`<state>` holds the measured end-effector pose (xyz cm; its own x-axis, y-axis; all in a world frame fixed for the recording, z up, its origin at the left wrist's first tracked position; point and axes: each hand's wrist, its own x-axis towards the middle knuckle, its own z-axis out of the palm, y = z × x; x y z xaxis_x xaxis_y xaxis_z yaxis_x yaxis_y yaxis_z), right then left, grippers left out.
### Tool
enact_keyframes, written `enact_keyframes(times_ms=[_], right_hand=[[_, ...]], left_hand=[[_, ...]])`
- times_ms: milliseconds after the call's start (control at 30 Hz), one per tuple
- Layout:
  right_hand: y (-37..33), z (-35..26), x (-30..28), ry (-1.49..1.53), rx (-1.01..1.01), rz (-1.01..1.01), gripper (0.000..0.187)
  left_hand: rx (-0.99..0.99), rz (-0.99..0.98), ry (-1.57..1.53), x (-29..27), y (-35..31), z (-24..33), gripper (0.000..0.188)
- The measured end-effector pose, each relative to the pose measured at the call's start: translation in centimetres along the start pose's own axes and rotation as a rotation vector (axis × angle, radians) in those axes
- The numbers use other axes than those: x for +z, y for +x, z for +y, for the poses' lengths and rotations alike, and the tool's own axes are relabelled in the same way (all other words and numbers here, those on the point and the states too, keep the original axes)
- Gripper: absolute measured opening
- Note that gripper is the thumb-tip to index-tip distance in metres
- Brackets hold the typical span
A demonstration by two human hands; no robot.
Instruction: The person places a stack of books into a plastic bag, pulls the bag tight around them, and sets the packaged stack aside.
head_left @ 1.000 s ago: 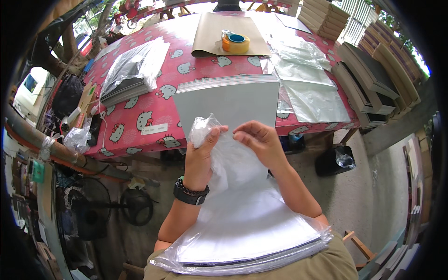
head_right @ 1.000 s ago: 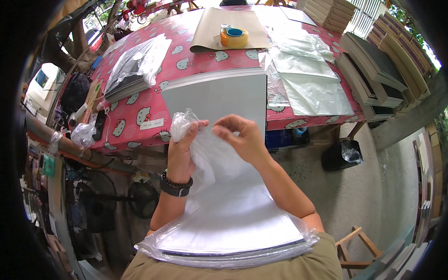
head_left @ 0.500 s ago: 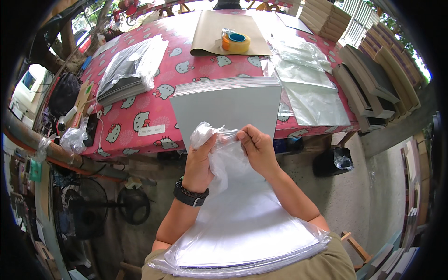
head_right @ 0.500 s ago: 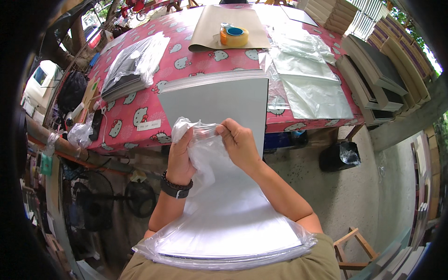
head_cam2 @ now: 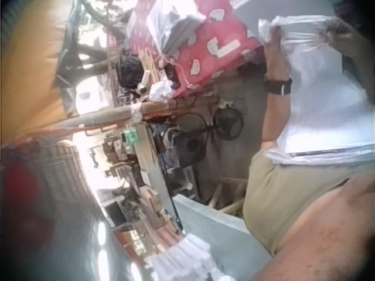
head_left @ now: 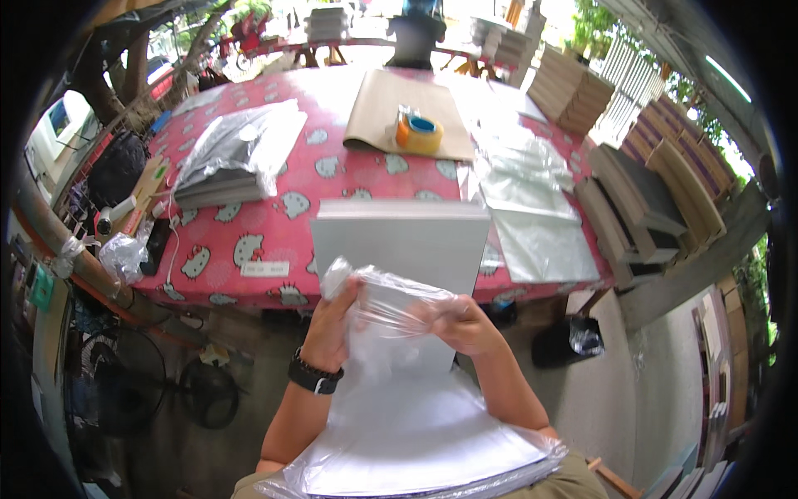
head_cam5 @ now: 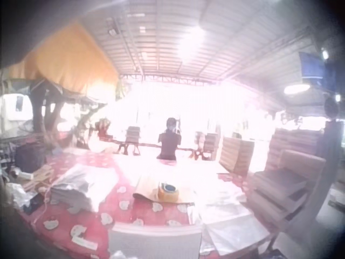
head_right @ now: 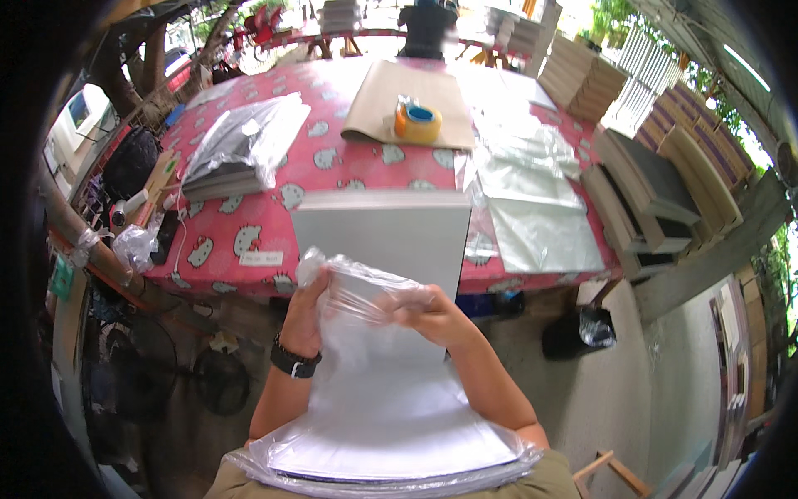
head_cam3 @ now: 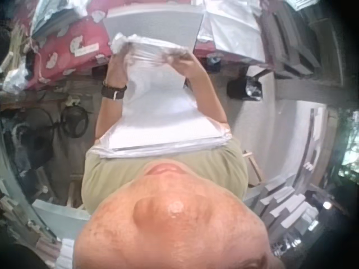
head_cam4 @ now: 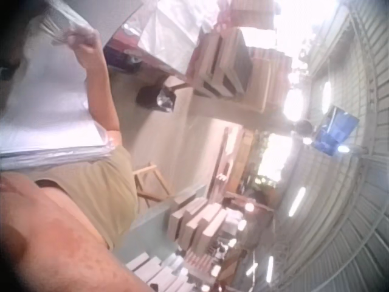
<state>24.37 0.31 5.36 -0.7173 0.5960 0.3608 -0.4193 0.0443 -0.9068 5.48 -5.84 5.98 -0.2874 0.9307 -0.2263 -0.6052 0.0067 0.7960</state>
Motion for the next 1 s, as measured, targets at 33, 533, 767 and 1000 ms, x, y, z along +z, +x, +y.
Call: enact_keyframes(times_ms=[33,533,767,1000], right_hand=[[-0.6,0.0,-0.8,0.249,-0.081,0.148,0.023],[2.3,-5.4,4.6,-0.498,0.388,-0.028,0.013],[-2.3,-3.5,0.6,-0.066,0.357,-0.797,0.018],[-4.9,-3.0,-2.7,0.703,-0.245,0.116,0.036]], left_hand=[[0.005,-0.012,-0.032,-1.3,0.8,-0.5,0.018],[0.230,-0.848,0.824,-0.5,-2.0,1.1,0.026],[-0.156,-0.284,-0.907,-3.1,-3.1,3.7,0.036],[0.025,-0.421,-0.171,-9.2,-3.1,-1.1,0.039]])
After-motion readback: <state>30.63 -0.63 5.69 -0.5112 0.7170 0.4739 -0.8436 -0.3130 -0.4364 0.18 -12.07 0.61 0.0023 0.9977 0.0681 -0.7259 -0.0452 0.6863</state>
